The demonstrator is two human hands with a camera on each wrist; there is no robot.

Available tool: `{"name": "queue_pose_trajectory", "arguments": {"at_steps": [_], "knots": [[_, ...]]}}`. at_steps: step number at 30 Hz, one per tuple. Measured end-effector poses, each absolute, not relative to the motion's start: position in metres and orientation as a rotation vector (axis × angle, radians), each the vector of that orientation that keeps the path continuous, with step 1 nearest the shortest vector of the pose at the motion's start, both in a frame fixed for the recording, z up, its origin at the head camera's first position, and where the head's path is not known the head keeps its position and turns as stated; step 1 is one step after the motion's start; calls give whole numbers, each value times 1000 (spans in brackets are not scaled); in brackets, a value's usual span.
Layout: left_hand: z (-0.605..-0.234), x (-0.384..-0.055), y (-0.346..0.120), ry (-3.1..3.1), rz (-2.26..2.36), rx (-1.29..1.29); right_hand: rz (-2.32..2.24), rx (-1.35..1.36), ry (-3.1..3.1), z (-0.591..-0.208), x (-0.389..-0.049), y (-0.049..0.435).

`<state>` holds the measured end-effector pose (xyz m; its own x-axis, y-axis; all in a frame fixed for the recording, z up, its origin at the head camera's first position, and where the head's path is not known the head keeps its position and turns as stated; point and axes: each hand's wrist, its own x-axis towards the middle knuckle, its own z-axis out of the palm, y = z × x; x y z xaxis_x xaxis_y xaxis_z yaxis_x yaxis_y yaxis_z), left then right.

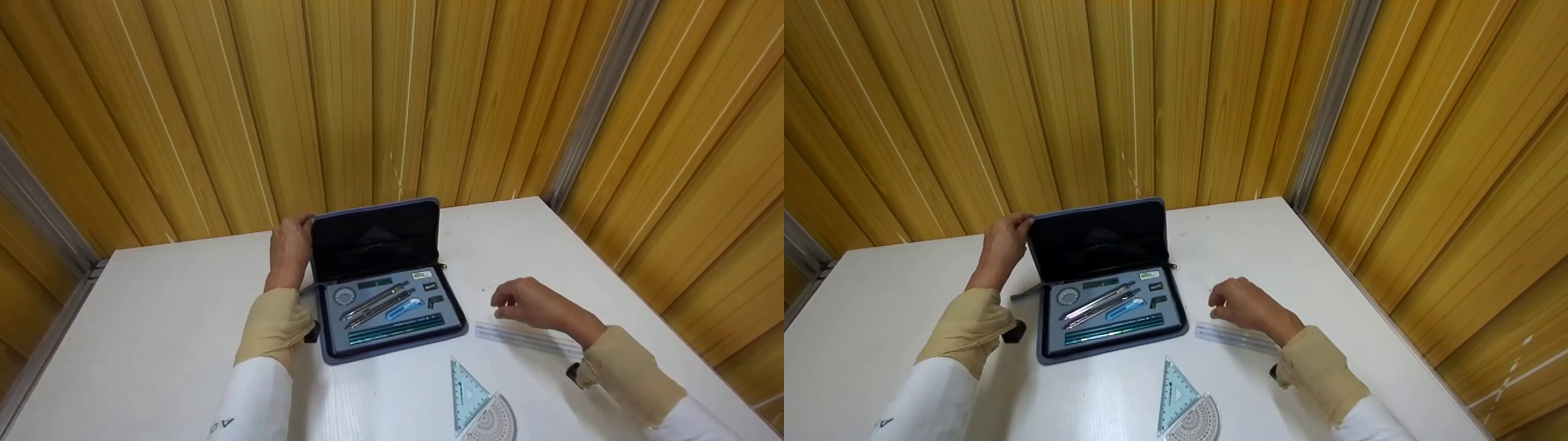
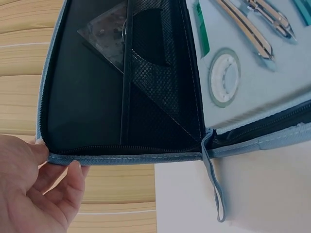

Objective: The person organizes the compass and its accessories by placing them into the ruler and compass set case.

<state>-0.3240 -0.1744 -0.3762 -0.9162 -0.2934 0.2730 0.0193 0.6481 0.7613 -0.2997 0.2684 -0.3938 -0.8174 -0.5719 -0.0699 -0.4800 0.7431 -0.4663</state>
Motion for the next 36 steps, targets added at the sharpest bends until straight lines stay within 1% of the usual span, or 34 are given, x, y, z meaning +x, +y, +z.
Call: {"name": "queue_pose_trajectory", "arguments": {"at_steps": [6,14,18,25,36], "knots": [[-377,-321,-182,-2468,-1134,208,-625,-905,2808,-410,-282,290],[-379,-322,-181,-2474,-1168,199,-483,-719,2939,-427,-265,315],[-380,-321,-181,-2474,-1157,224,-415,-696,2973,-432,-257,322],[-381,-321,-182,-2484,-1154,246,-370,-652,2996,-437,-252,324],[-382,-323,-180,-2463,-1155,229,-390,-676,2997,-436,-252,329]]}}
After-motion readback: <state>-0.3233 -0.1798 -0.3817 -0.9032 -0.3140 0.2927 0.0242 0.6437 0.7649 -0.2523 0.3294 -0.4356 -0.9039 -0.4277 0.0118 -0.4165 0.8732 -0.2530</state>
